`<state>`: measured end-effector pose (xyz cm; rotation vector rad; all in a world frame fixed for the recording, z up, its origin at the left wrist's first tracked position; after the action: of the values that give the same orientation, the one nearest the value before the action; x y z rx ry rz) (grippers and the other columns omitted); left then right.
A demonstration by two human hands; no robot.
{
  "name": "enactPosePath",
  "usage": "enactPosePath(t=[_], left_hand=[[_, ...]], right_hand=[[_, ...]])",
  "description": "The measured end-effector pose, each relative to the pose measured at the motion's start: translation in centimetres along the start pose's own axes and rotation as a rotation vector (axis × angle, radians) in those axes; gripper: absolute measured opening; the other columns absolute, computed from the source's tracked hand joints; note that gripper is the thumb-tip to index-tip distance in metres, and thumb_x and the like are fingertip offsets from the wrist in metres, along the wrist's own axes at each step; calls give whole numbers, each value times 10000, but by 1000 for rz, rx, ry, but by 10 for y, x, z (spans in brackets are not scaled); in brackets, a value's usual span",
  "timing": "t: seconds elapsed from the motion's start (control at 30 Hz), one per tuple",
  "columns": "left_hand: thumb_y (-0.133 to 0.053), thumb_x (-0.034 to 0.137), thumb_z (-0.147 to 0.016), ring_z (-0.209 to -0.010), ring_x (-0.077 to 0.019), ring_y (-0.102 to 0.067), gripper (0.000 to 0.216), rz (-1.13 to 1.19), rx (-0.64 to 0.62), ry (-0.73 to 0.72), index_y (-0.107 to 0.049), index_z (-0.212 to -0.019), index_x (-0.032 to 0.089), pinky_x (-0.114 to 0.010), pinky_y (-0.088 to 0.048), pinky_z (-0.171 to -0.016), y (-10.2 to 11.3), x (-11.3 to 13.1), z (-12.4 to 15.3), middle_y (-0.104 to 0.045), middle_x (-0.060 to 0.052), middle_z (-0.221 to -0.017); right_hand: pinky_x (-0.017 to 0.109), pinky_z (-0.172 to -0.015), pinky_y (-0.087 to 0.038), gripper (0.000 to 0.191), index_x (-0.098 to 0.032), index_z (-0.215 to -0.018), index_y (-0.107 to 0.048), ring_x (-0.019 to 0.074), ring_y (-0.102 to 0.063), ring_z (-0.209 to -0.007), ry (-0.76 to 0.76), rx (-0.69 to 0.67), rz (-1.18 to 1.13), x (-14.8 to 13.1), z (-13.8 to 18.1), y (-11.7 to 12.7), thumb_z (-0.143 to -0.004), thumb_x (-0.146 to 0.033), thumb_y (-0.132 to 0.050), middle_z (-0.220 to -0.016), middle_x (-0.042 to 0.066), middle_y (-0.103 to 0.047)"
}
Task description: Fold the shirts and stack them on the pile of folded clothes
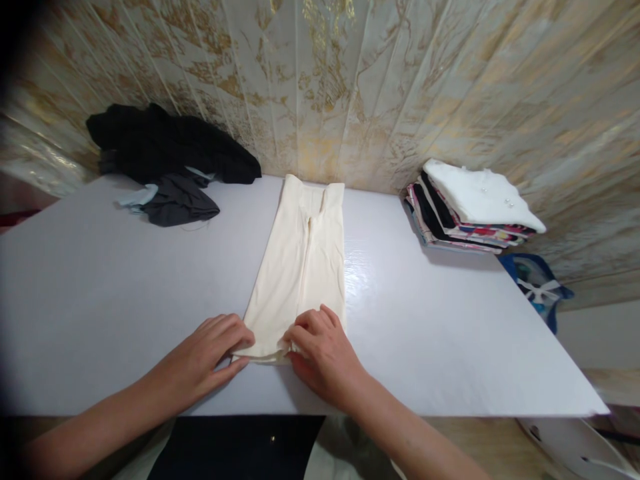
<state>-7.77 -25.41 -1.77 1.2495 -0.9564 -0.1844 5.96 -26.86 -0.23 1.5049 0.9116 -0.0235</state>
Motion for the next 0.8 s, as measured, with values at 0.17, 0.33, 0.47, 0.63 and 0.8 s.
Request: enactPosePath(t=[0.17,0.33,0.47,0.63,0.8], left_hand=[[-463,153,-862,-826,-176,-491,65,15,-5,37,-506,-864,201,-309,-366,-766,2,-5,3,-537,-9,-873],[-413,133,-865,-756,-158,-477,119,44,17,31,-494,-809,200,-300,-368,-739,6,-3,3,-527,3,-794],[-492,212,-866,-811,-172,-492,14,36,7,-6,-496,-854,206,-318,-378,-785,4,0,7,-541,-6,-845],[-459,168,-868,-840,-178,-496,48,-9,19,-19,-490,-872,204,-326,-375,-799,4,0,7,-541,-15,-874],[-409,144,-864,-750,-157,-475,108,9,35,-22,-475,-800,200,-299,-379,-727,8,0,4,-529,-2,-794]], right_hand=[[355,-857,-435,260,-215,-877,-560,175,-524,-909,16,14,-23,-6,-6,-2,-740,-1,-502,-939,40,-541],[332,-818,-454,134,-217,-866,-530,172,-536,-896,-58,-10,-151,2,-4,1,-805,-99,-540,-949,42,-539],[372,-887,-421,135,-220,-913,-566,189,-524,-957,31,-59,-96,-5,-1,-1,-830,-117,-541,-963,48,-555],[391,-950,-386,190,-217,-957,-564,188,-503,-988,60,-125,-42,-6,0,-8,-799,-114,-588,-1036,49,-559],[423,-998,-360,173,-216,-951,-548,195,-507,-990,72,-115,12,-5,1,-11,-808,-124,-575,-1027,52,-570]])
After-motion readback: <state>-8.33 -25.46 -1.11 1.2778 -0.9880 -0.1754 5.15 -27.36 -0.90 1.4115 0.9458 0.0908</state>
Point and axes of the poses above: each hand's wrist, its own z-axis away from the middle knuckle, its own y-axis out of the back of the hand, x = y × z, the point moved 9 cm from there along -z, towards the middle knuckle
